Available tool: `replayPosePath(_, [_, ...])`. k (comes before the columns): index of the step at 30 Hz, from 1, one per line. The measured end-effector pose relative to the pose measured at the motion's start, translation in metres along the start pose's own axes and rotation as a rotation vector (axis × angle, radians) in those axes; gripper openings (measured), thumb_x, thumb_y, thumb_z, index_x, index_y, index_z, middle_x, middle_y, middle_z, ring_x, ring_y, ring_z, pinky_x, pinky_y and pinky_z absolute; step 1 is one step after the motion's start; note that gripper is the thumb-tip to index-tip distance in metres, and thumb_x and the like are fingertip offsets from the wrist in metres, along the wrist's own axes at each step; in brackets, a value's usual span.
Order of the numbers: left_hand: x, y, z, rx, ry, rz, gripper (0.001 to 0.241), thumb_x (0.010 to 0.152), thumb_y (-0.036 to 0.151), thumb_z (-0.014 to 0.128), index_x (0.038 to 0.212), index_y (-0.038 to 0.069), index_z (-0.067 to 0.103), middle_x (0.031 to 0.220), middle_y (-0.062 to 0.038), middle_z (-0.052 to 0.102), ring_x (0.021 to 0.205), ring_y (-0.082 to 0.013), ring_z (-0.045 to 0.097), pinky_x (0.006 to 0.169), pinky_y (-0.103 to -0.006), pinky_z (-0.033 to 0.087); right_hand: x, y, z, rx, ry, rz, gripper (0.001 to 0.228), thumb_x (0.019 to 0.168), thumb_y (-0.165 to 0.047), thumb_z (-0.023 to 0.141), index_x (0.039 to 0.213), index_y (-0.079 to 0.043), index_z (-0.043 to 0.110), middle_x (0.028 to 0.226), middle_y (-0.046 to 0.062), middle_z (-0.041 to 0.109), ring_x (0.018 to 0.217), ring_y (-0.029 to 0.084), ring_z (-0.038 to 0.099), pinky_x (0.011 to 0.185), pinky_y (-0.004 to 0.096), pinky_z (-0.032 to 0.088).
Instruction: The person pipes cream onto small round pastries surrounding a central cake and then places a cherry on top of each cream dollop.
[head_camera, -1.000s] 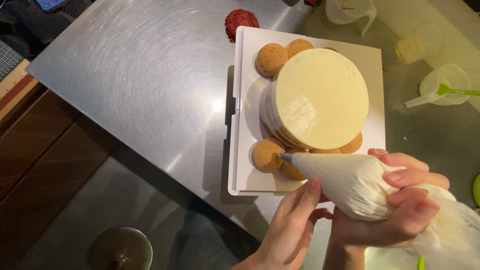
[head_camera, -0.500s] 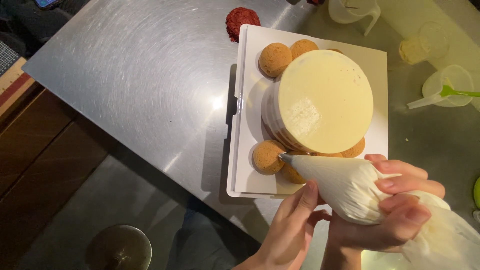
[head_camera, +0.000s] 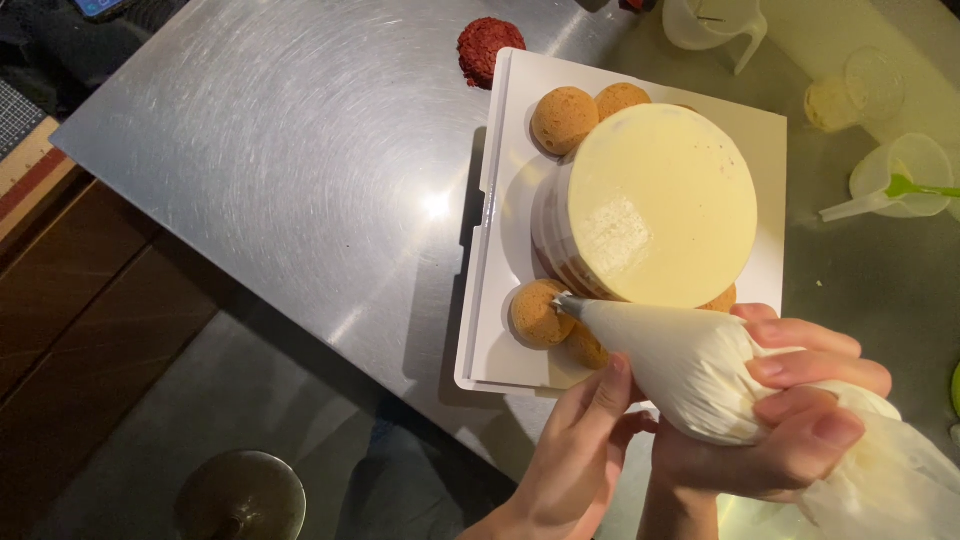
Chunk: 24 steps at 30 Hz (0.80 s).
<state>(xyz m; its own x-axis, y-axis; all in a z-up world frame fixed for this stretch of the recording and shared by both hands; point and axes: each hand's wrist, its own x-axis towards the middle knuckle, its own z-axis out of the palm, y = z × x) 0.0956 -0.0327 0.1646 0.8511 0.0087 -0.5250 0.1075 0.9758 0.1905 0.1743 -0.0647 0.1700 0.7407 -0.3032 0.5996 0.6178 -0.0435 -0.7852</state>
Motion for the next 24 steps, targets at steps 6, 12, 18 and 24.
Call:
replayPosePath(6, [0.0,0.005,-0.002,-0.001,-0.002,0.01,0.059,0.112,0.049,0.061,0.144,0.003,0.078,0.138,-0.006,0.082,0.117,-0.0154,0.07,0.094,-0.0299,0.052,-0.002,0.0,0.004,-0.006,-0.006,0.009,0.051,0.12,-0.049,0.044,0.084,-0.017,0.028,0.104,0.0,0.048,0.098,0.022,0.055,0.094,0.045,0.061])
replayPosePath(12, [0.003,0.004,-0.006,-0.01,-0.011,0.04,0.058,0.112,0.05,0.061,0.139,0.002,0.078,0.133,-0.006,0.082,0.114,-0.0147,0.071,0.093,-0.0302,0.052,-0.003,0.002,0.006,-0.011,-0.015,-0.008,0.048,0.121,-0.046,0.044,0.087,-0.016,0.03,0.102,0.002,0.046,0.097,0.022,0.053,0.095,0.046,0.063])
replayPosePath(18, [0.001,0.008,-0.008,-0.026,0.009,0.044,0.057,0.112,0.048,0.062,0.14,0.001,0.078,0.13,-0.008,0.083,0.115,-0.0172,0.072,0.092,-0.0313,0.054,-0.006,0.002,0.008,-0.034,-0.047,-0.026,0.041,0.121,-0.04,0.039,0.09,-0.015,0.031,0.103,0.004,0.046,0.098,0.025,0.052,0.098,0.047,0.064])
replayPosePath(24, [0.005,0.002,-0.016,-0.041,0.003,0.072,0.057,0.113,0.047,0.062,0.142,0.0,0.077,0.126,-0.007,0.081,0.111,-0.0161,0.071,0.09,-0.0319,0.054,-0.008,0.001,0.008,0.015,-0.026,0.05,0.04,0.118,-0.037,0.04,0.086,-0.016,0.029,0.1,0.002,0.047,0.098,0.023,0.053,0.097,0.046,0.062])
